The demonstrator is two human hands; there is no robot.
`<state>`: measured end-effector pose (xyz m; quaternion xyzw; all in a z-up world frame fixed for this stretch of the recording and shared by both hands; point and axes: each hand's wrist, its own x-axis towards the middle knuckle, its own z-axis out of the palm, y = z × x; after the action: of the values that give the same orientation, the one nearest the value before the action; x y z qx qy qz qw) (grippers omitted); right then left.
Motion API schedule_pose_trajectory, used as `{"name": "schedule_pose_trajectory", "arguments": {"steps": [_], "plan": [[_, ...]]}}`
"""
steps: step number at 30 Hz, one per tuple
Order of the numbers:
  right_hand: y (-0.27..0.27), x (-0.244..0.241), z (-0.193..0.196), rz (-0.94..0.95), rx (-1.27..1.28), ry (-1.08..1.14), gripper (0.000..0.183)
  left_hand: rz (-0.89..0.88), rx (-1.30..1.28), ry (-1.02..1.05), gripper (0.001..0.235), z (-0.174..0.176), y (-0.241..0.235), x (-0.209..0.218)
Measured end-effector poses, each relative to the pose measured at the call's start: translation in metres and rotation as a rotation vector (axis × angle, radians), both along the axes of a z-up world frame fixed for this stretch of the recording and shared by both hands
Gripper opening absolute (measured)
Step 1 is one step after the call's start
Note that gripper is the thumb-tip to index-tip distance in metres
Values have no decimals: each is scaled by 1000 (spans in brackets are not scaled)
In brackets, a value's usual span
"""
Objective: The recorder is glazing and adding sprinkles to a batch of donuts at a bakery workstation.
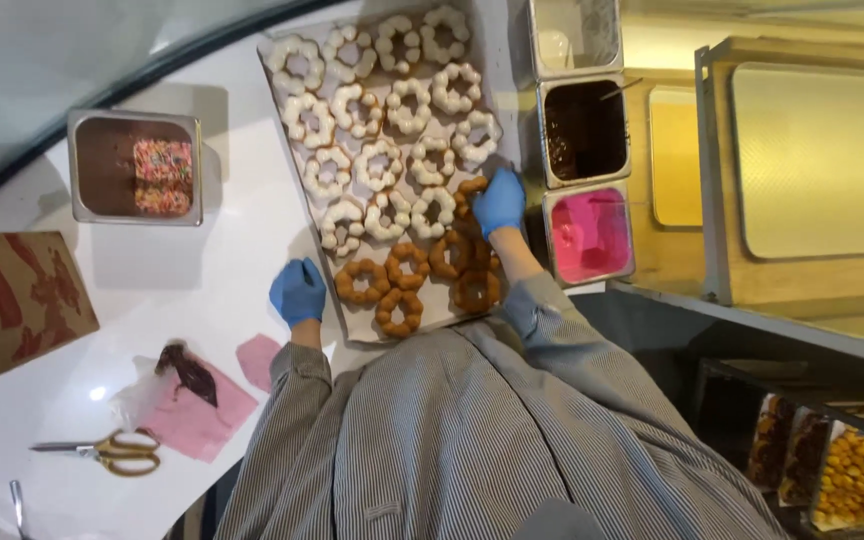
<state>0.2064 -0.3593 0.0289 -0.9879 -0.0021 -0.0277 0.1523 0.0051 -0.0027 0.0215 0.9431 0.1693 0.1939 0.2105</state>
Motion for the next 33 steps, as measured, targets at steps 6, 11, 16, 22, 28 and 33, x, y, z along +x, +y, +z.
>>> {"name": "schedule_pose_trajectory", "arguments": {"steps": [6,11,16,22,28,33], "plan": [[14,1,54,-215,468,31,38,24,13,77,31,-5,-1,-1],[-28,37,110,-216,1416,278,22,21,34,63,30,2,-1,1],[-64,93,175,-5,1675,342,22,12,17,73,30,-1,-1,2],[-128,192,140,-30,1092,29,29,29,51,113,30,-4,-3,3],[-168,273,75,-19,1066,116,26,39,75,115,32,-2,-3,4],[-148,254,118,-42,970,182,24,40,50,129,33,-3,-2,7]]}}
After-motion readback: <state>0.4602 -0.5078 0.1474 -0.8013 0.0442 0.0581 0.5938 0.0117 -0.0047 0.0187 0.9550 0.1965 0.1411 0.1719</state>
